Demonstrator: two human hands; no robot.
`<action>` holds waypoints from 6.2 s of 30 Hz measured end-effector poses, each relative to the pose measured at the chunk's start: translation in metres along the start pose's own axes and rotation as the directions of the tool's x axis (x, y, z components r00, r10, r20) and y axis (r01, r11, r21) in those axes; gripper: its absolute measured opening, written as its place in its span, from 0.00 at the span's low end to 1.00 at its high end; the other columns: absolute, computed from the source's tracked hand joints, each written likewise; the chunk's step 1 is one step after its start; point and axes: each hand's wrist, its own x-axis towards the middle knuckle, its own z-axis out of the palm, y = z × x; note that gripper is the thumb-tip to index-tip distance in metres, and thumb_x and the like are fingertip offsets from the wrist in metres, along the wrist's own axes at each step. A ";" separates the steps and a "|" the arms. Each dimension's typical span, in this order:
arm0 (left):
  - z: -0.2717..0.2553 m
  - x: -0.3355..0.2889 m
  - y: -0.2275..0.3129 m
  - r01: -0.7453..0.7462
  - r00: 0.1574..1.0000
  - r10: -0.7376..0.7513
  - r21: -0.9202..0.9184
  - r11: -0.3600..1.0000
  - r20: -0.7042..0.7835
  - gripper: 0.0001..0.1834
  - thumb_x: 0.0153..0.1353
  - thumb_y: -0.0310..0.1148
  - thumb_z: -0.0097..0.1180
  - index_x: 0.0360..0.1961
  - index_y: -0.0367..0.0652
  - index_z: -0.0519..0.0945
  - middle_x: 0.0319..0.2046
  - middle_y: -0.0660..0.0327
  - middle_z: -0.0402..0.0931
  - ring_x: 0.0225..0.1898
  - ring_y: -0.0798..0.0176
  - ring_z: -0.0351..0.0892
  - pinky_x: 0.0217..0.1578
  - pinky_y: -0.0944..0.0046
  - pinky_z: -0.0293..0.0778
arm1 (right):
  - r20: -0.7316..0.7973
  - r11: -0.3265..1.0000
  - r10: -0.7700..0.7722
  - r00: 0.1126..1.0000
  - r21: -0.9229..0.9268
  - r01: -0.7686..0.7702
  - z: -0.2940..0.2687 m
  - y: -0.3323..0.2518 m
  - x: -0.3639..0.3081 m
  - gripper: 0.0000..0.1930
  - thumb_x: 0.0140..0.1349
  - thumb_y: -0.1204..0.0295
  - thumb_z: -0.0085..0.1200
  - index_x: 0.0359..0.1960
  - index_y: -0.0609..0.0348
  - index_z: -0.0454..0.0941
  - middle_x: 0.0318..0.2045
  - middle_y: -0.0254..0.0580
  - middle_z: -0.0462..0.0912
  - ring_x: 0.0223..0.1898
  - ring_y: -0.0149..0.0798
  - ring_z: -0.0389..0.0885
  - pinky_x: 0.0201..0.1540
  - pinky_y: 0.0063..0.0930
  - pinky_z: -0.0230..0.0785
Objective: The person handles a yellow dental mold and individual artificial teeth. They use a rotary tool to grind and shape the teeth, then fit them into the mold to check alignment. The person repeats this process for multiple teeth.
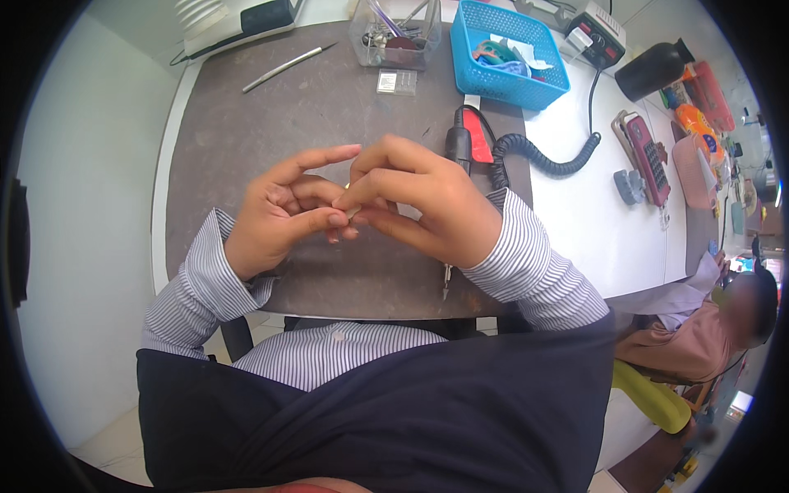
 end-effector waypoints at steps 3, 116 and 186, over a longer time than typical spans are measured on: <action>-0.002 0.000 0.002 0.006 1.000 -0.005 -0.027 1.000 0.020 0.26 0.58 0.22 0.49 0.58 0.37 0.60 0.35 0.56 0.78 0.38 0.64 0.78 0.39 0.69 0.74 | -0.035 0.995 0.021 0.999 0.094 -0.018 0.000 0.000 -0.002 0.09 0.51 0.82 0.54 0.35 0.60 0.76 0.35 0.39 0.70 0.28 0.28 0.70 0.30 0.19 0.66; -0.023 0.003 -0.023 -0.088 0.979 0.178 0.586 0.805 -0.098 0.19 0.48 0.25 0.61 0.44 0.37 0.76 0.36 0.61 0.75 0.39 0.69 0.72 0.42 0.70 0.66 | -0.046 0.943 0.129 0.991 -0.303 -0.137 0.005 0.010 -0.003 0.20 0.38 0.79 0.63 0.38 0.61 0.76 0.35 0.41 0.74 0.33 0.33 0.77 0.36 0.21 0.72; -0.003 -0.003 -0.021 -0.159 0.973 0.177 0.125 0.979 -0.150 0.21 0.61 0.40 0.49 0.49 0.36 0.68 0.38 0.60 0.73 0.38 0.71 0.72 0.37 0.73 0.69 | -0.141 0.662 0.506 0.851 0.696 -0.279 0.034 -0.005 -0.010 0.21 0.45 0.83 0.59 0.39 0.65 0.62 0.37 0.42 0.67 0.42 0.34 0.73 0.43 0.25 0.75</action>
